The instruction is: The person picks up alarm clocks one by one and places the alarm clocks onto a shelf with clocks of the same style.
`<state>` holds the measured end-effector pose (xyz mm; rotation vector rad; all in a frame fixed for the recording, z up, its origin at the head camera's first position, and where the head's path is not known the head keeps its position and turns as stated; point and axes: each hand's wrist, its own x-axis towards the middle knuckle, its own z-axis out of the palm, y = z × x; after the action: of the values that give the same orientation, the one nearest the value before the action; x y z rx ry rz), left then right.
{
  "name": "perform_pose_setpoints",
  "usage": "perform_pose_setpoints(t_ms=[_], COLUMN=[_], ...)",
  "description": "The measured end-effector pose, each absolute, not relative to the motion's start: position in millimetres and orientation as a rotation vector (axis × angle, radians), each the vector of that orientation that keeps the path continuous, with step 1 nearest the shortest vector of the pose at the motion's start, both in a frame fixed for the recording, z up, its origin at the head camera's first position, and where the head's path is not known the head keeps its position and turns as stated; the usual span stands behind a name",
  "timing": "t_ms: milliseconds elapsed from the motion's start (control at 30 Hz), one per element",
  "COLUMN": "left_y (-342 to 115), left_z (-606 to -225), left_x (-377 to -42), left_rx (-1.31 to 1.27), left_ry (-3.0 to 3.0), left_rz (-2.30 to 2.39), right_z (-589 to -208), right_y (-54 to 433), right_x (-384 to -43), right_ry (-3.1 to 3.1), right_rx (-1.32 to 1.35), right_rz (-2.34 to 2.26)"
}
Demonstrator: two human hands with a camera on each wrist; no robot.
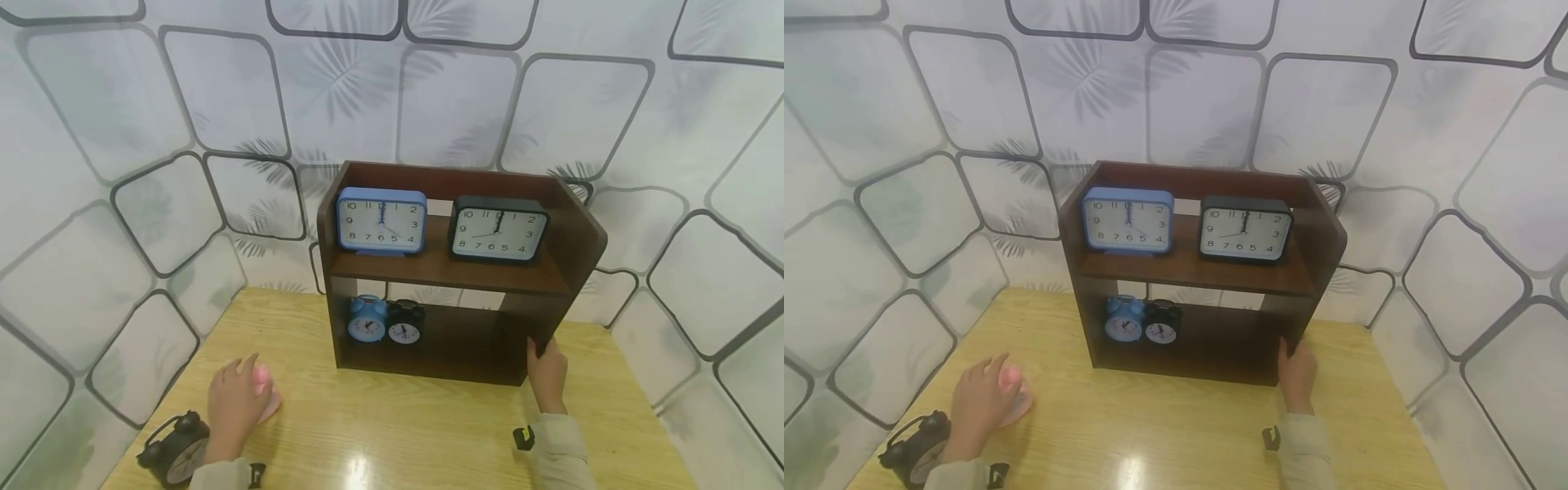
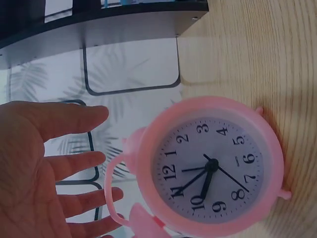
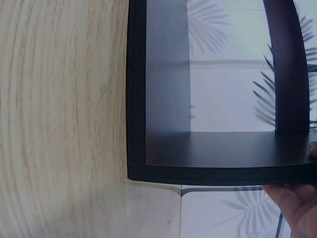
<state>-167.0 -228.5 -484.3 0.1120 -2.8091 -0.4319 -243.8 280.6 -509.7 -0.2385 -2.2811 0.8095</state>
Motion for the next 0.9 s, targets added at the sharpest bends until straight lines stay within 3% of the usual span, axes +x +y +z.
perform_pose_setpoints(t_ms=[900], left_y=[-237.4], left_z=[-490.6], left_x=[-168.1], left_rx=[0.226], left_ry=[-2.952], left_rz=[-0.530], right_z=[-518.4], right_y=[286.2], right_x=[-248.9], right_ry=[-2.280], right_rx=[-0.248], right_rz=[0.808])
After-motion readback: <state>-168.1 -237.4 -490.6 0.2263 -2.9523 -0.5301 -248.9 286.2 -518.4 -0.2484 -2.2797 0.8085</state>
